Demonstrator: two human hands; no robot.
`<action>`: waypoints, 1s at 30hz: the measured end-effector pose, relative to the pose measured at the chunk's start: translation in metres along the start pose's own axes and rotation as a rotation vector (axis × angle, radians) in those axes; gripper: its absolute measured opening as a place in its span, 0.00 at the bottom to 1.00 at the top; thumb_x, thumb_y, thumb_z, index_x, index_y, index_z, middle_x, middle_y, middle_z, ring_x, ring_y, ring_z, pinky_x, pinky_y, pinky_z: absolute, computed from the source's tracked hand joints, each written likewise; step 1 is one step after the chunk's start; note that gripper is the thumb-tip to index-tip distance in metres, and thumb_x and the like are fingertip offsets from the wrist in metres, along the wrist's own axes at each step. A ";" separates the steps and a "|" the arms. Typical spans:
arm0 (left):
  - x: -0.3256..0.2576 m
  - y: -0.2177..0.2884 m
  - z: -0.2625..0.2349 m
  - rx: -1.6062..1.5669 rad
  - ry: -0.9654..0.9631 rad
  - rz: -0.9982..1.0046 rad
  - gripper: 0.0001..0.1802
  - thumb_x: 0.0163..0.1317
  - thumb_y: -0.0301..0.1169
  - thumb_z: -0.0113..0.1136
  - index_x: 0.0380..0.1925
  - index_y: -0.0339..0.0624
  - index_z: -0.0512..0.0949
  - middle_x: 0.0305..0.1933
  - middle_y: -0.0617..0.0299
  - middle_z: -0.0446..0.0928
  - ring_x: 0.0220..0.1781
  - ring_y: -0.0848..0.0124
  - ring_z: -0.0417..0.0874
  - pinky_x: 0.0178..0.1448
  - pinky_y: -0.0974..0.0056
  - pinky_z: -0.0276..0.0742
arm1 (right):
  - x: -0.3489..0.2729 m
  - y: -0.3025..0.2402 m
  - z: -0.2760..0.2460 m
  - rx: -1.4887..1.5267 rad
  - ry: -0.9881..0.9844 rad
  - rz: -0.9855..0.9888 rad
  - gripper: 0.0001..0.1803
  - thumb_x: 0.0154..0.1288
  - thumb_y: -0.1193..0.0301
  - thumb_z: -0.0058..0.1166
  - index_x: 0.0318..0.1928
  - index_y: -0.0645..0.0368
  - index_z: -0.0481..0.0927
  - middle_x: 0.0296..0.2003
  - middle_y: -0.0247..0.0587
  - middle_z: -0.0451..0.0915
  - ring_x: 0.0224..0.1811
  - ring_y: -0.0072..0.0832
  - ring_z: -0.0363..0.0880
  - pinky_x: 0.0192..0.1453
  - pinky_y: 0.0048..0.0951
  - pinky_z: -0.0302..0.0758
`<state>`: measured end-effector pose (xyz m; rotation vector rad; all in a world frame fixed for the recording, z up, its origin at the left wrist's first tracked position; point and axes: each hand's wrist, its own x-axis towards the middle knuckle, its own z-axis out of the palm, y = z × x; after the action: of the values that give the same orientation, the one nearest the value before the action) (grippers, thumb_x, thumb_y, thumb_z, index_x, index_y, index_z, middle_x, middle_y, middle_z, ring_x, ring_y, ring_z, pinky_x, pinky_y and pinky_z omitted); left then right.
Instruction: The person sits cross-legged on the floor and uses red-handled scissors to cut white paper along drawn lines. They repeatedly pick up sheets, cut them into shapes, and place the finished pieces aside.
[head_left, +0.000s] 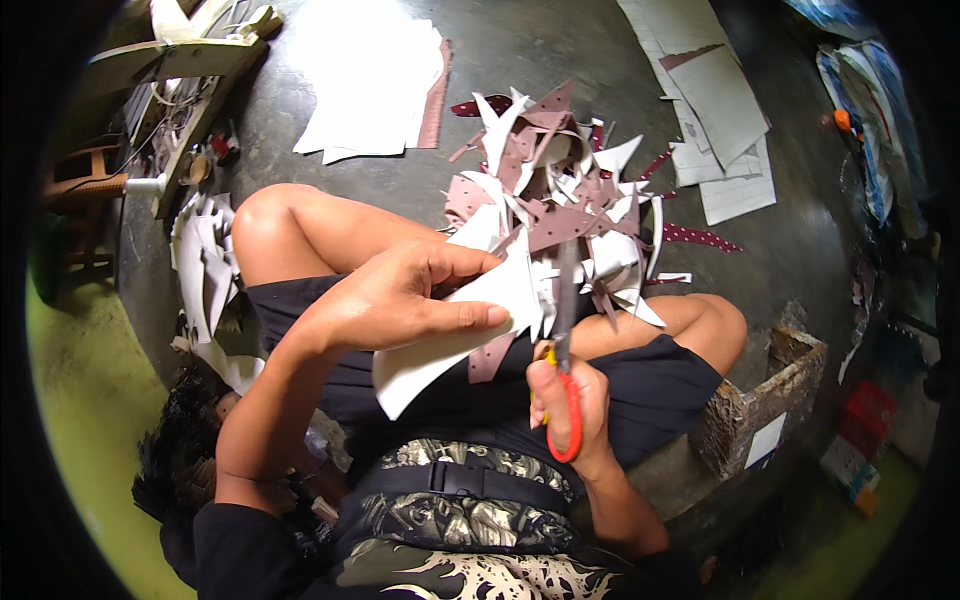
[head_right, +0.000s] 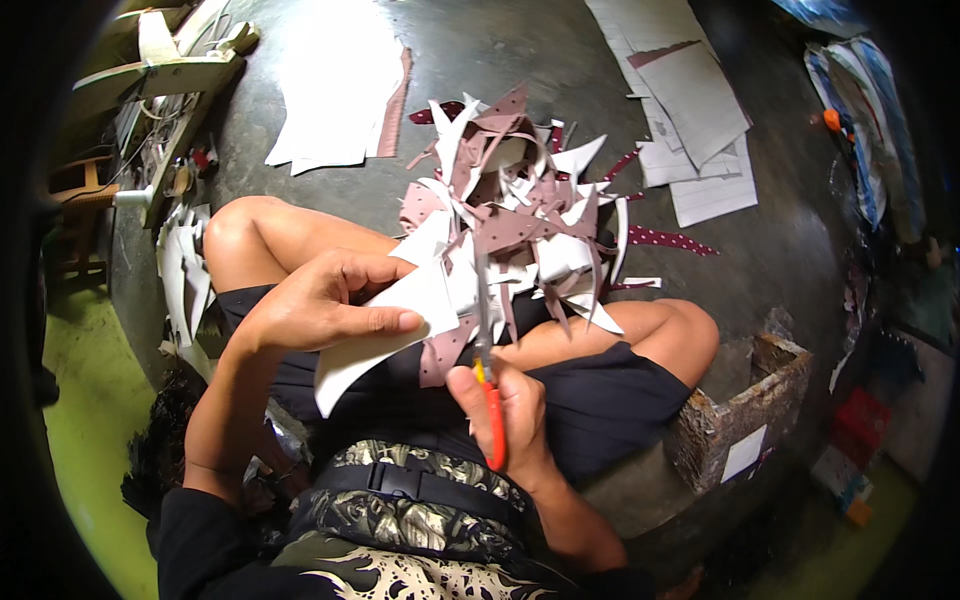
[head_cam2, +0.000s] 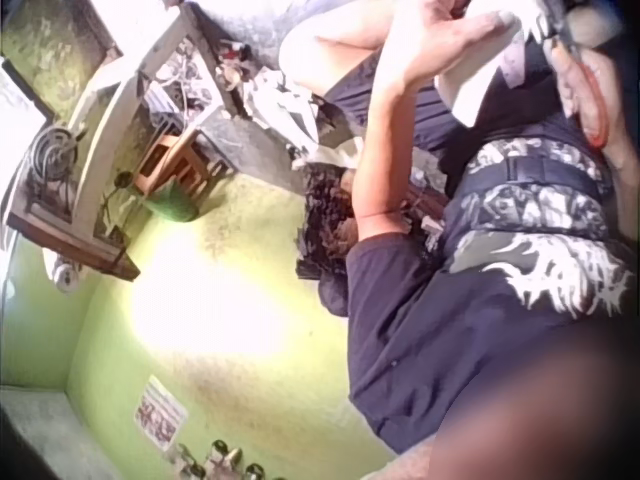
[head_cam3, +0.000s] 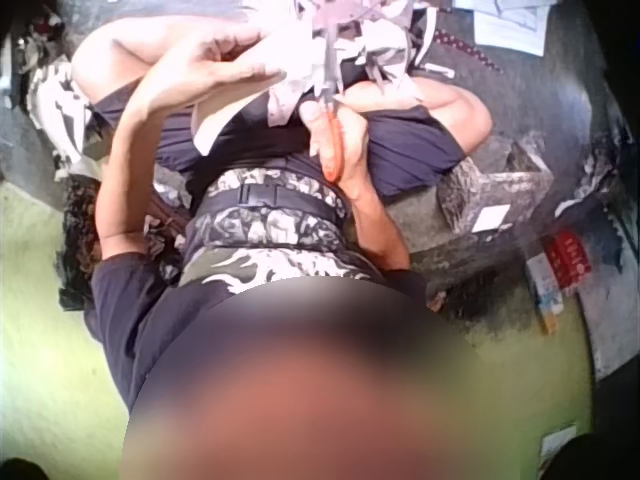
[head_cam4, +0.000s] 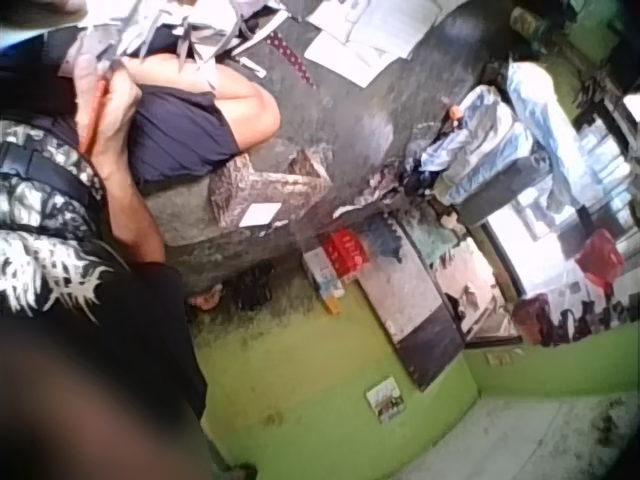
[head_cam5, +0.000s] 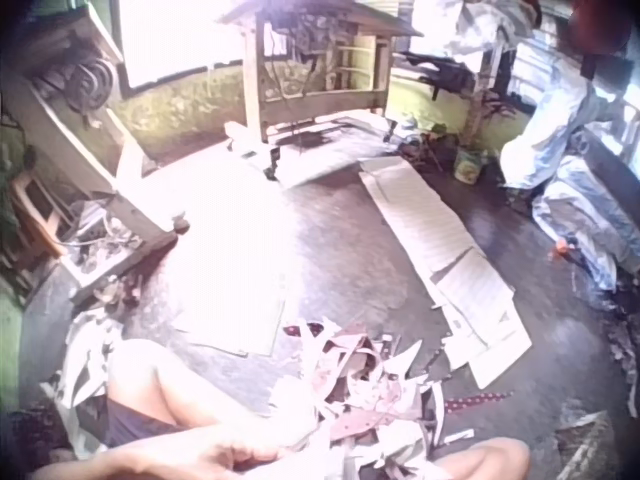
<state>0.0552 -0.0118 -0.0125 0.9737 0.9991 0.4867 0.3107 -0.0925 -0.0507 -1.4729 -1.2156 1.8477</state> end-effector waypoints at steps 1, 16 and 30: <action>-0.005 0.002 -0.002 0.013 0.041 -0.042 0.20 0.72 0.34 0.69 0.58 0.33 0.82 0.44 0.69 0.85 0.46 0.83 0.78 0.52 0.72 0.77 | 0.002 0.004 0.001 0.095 0.012 0.000 0.23 0.80 0.55 0.54 0.41 0.67 0.77 0.24 0.32 0.72 0.22 0.18 0.72 0.28 0.22 0.72; -0.253 -0.070 -0.300 -0.009 1.138 0.158 0.26 0.76 0.31 0.62 0.70 0.35 0.72 0.61 0.58 0.83 0.59 0.75 0.84 0.65 0.69 0.78 | 0.014 0.018 0.013 0.216 0.007 0.019 0.25 0.80 0.53 0.55 0.33 0.63 0.73 0.21 0.34 0.70 0.20 0.20 0.69 0.26 0.25 0.71; 0.007 -0.097 -0.329 0.835 0.848 -0.227 0.39 0.60 0.48 0.76 0.65 0.34 0.78 0.60 0.44 0.84 0.61 0.60 0.85 0.65 0.58 0.80 | 0.017 0.011 0.014 0.122 0.020 0.030 0.21 0.79 0.59 0.56 0.34 0.64 0.74 0.20 0.33 0.71 0.19 0.20 0.71 0.25 0.26 0.72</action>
<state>-0.2353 0.0940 -0.1619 1.3910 2.1583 0.2729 0.2942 -0.0895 -0.0685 -1.4462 -1.0570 1.8872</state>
